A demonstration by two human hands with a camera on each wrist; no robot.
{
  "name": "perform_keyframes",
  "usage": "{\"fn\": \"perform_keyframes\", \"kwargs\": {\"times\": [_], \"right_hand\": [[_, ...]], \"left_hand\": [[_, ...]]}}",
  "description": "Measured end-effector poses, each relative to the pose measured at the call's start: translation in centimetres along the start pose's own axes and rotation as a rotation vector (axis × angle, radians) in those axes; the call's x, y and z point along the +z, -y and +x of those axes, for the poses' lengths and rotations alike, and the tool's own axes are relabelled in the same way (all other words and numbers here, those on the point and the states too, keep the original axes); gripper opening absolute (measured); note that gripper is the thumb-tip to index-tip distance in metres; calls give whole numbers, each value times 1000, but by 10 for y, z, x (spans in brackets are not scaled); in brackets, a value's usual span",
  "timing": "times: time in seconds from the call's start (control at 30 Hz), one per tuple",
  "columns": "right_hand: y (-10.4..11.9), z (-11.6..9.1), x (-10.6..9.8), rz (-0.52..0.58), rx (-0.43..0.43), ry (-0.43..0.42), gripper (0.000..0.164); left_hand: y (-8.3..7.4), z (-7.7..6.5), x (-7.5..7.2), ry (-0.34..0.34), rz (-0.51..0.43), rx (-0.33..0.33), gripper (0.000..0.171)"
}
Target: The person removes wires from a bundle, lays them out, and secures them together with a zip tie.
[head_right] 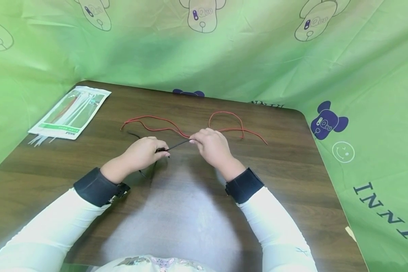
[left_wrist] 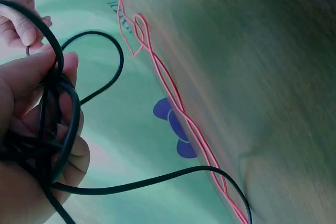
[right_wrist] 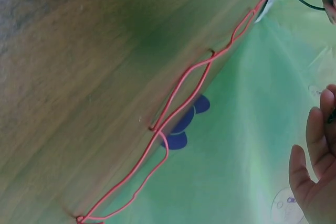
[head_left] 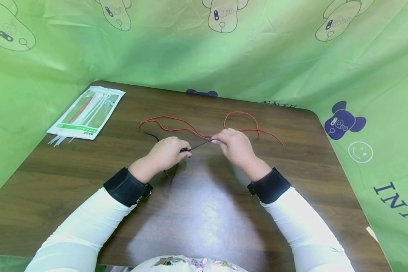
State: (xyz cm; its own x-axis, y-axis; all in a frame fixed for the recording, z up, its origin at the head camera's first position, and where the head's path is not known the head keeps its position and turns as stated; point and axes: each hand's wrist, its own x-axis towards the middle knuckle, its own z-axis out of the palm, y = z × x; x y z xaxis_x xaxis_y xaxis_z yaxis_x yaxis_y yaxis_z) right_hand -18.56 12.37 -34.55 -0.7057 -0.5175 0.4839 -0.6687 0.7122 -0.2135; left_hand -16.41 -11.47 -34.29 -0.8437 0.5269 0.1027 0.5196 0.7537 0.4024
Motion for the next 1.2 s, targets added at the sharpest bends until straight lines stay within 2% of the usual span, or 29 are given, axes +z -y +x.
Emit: {"fn": "perform_keyframes", "kwargs": {"times": [0.2, 0.47, 0.7, 0.87, 1.03, 1.2], "right_hand": [[-7, 0, -8, 10, 59, -35, 10], [-12, -2, -10, -1, 77, -8, 11], [-18, -5, -18, -12, 148, -48, 11], [-22, -8, -21, -9, 185, -50, 11], [-26, -10, -22, -11, 198, -41, 11], [-28, -10, -22, -12, 204, -51, 11]], "left_hand": [[5, -1, -3, -45, 1, -9, 7], [9, 0, -2, -22, -82, -37, 9], [14, -1, -7, -61, -46, -76, 3], [14, 0, -10, -72, -43, -97, 11], [13, 3, -12, -59, -36, -126, 16], [16, 7, -12, -76, -15, -154, 19]]}}
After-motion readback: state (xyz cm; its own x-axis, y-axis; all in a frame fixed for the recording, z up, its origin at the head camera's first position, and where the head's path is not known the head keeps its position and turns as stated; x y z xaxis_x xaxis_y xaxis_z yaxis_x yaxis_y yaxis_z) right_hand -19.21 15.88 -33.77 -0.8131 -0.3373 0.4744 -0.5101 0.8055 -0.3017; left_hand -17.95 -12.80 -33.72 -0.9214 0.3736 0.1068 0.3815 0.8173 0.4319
